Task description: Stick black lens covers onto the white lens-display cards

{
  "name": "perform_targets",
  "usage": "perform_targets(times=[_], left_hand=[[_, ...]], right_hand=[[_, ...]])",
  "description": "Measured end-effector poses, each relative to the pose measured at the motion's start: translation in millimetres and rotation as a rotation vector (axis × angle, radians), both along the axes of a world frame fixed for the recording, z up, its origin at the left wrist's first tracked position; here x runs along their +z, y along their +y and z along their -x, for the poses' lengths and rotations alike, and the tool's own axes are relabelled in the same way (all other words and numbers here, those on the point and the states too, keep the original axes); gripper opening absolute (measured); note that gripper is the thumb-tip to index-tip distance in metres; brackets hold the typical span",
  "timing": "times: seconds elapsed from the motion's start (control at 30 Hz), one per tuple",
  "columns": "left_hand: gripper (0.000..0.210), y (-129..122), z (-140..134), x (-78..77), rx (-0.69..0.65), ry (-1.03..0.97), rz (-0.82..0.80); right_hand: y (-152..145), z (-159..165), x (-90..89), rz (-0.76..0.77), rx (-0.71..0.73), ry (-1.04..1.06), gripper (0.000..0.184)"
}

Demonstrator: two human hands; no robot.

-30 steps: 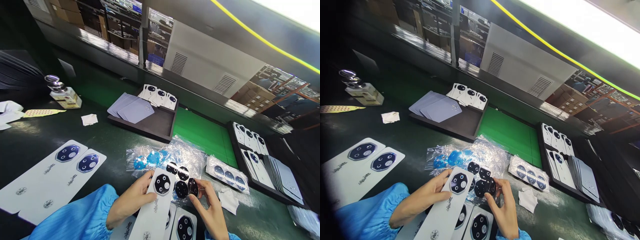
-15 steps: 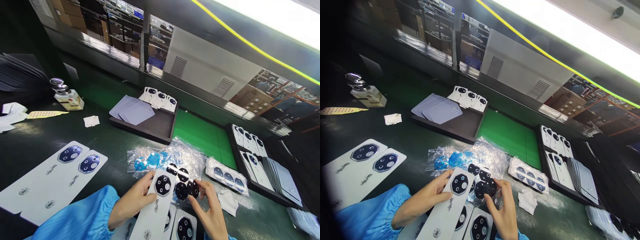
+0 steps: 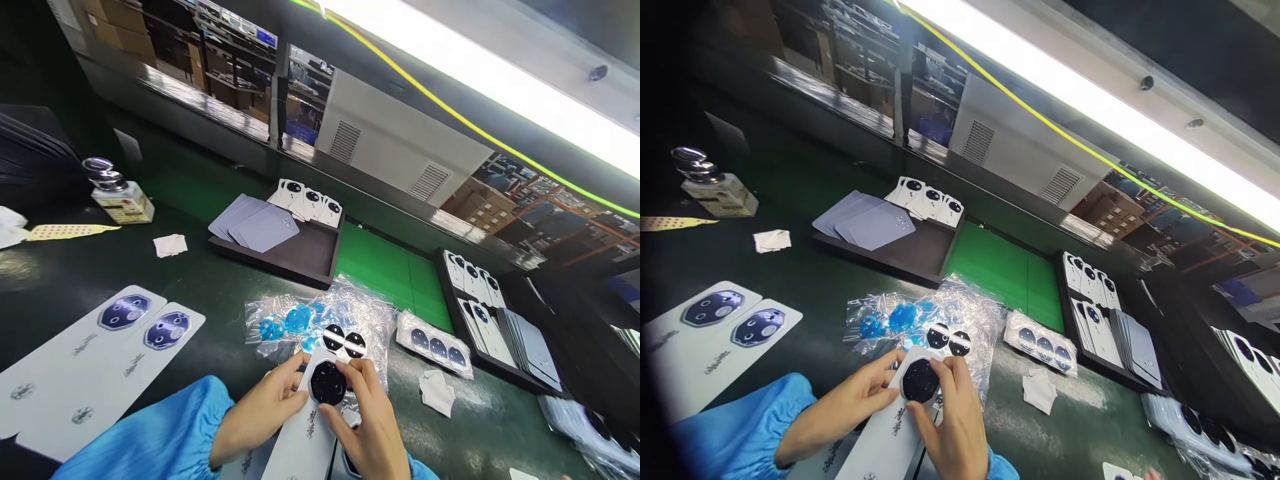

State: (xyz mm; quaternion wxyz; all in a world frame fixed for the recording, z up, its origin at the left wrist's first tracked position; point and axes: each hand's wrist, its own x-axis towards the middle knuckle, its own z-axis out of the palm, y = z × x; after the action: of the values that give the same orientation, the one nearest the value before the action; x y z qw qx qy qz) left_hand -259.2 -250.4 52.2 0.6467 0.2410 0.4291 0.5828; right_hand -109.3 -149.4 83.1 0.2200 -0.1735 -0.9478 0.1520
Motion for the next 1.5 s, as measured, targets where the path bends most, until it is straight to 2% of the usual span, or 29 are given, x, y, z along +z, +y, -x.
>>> perform_targets(times=[0.17, 0.33, 0.43, 0.63, 1.03, 1.27, 1.5], left_hand=[[0.052, 0.1, 1.0, 4.4, -0.014, 0.015, 0.014], [0.055, -0.3, 1.1, -0.9, -0.021, 0.048, 0.019], [0.055, -0.4, 1.8, -0.8, -0.027, 0.059, 0.015], [0.052, -1.4, 4.6, 8.7, -0.059, 0.08, 0.022], [0.052, -1.4, 6.2, 13.3, -0.072, 0.106, 0.032], [0.055, -2.0, 6.3, 13.8, -0.069, 0.127, 0.041], [0.048, -1.9, 4.6, 3.9, 0.047, 0.36, 0.09]], right_hand=[[-0.1, -0.6, 2.9, 0.01, 0.004, -0.021, 0.048], [0.6, 2.3, 1.4, 0.03, 0.004, -0.028, 0.053], [1.0, 3.1, 1.1, 0.041, 0.021, -0.026, 0.054], [1.6, 2.3, -0.2, 0.058, 0.033, -0.033, 0.055], [3.1, 3.7, 2.8, 0.087, 0.021, -0.065, 0.056], [1.8, 4.2, -7.4, 0.095, -0.023, -0.047, 0.057], [-1.7, 8.1, -6.4, 0.086, -0.027, -0.049, 0.047]])
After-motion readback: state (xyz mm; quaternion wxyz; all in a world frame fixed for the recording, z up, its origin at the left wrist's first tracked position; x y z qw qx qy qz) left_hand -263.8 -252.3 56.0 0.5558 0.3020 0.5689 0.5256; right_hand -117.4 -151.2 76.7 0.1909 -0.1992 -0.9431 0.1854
